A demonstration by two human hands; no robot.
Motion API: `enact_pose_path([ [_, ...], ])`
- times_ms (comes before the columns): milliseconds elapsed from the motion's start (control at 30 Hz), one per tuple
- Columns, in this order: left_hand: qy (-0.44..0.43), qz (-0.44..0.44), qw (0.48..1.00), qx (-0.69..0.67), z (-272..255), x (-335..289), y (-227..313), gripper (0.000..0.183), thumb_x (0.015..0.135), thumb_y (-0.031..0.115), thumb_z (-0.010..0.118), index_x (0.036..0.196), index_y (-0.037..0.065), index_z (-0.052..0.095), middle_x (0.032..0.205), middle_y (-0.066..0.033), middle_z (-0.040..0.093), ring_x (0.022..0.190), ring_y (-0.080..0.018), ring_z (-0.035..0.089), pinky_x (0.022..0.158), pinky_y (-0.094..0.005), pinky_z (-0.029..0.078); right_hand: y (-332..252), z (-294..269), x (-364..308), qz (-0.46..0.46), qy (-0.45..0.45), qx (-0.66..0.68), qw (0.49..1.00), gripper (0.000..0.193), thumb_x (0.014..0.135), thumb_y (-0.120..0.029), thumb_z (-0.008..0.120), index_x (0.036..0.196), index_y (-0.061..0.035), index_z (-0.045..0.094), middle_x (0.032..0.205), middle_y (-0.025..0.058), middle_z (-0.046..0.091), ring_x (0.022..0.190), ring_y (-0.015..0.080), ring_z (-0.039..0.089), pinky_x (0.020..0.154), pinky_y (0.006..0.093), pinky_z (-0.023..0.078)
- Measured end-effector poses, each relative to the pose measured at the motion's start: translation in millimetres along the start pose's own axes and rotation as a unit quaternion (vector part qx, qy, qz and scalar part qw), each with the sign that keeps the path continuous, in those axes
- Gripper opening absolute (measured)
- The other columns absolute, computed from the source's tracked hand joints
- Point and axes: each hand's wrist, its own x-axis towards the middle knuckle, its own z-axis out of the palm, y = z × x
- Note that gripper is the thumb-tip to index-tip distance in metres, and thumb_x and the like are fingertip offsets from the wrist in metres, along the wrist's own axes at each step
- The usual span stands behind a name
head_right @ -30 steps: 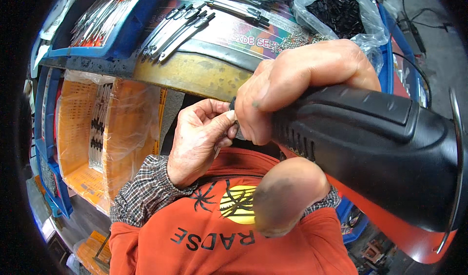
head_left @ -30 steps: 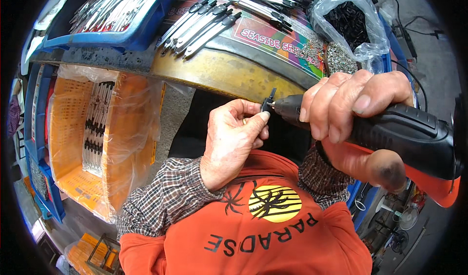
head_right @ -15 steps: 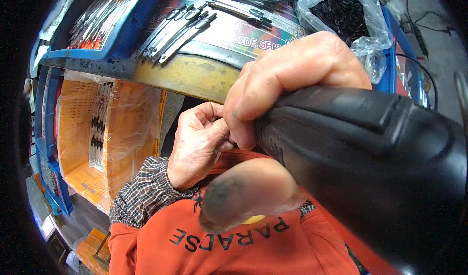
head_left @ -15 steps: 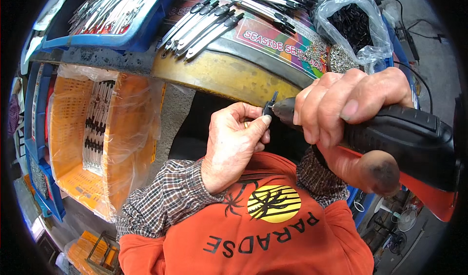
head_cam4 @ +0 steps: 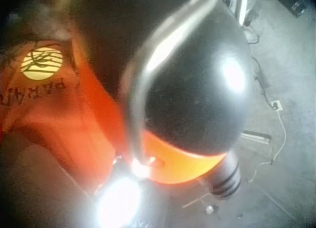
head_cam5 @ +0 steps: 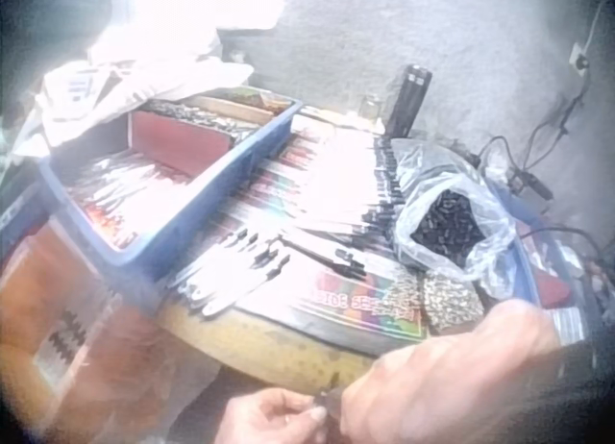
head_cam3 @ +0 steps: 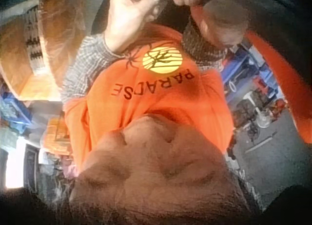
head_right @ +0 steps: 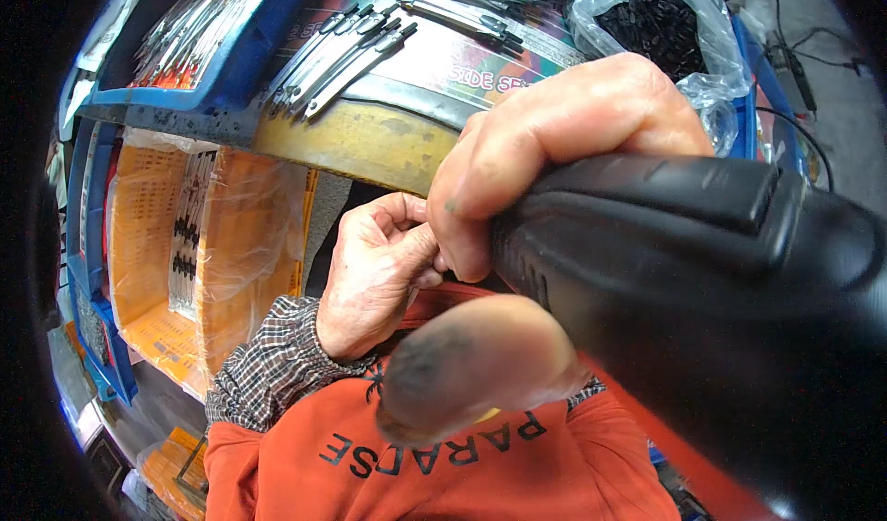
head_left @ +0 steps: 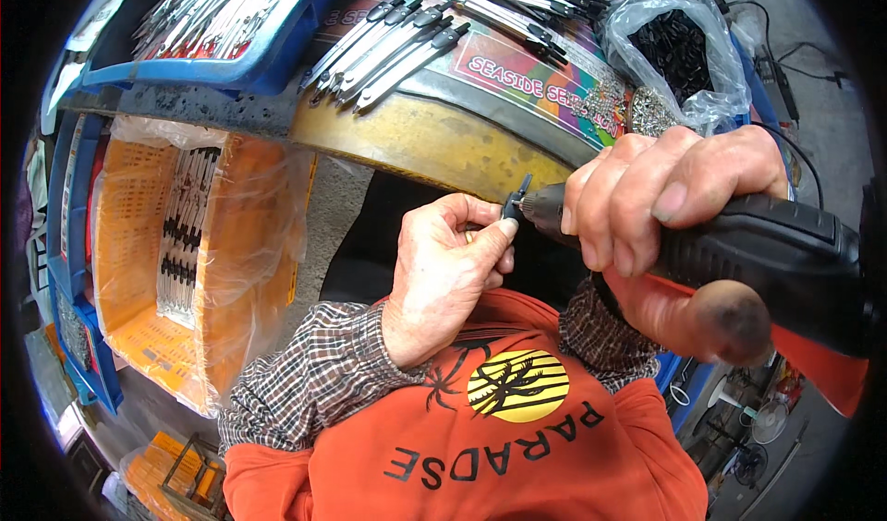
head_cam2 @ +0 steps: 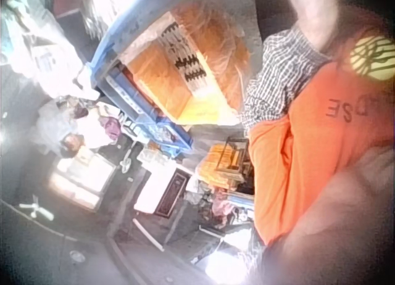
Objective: The recorder uses a power screwdriver to assemble small metal and plastic components and then lines a basket with newspaper.
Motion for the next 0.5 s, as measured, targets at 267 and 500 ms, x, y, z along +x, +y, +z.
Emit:
enact_pose_path([
  [267, 0.023, 0.008, 1.0, -0.001, 1, 0, 0, 0.014, 0.083, 0.008, 0.057, 0.086, -0.006, 0.055, 0.063, -0.0041, 0.056, 0.053, -0.0057, 0.051, 0.047, -0.0179, 0.041, -2, 1, -5, 0.048, 0.032, -0.033, 0.998, 0.056, 0.072, -0.047, 0.068, 0.096, -0.0045, 0.042, 0.066, 0.0033, 0.049, 0.053, 0.0153, 0.05, 0.056, 0.0313, 0.045],
  [500, -0.009, 0.02, 1.0, -0.004, 0, 4, -2, 0.013, 0.085, 0.009, 0.057, 0.088, -0.003, 0.052, 0.067, -0.0039, 0.055, 0.054, -0.0066, 0.049, 0.047, -0.0165, 0.038, -9, 6, -13, 0.055, 0.054, -0.058, 0.995, 0.061, 0.071, -0.05, 0.069, 0.099, -0.0024, 0.043, 0.064, 0.0028, 0.049, 0.053, 0.0151, 0.051, 0.056, 0.0315, 0.046],
])
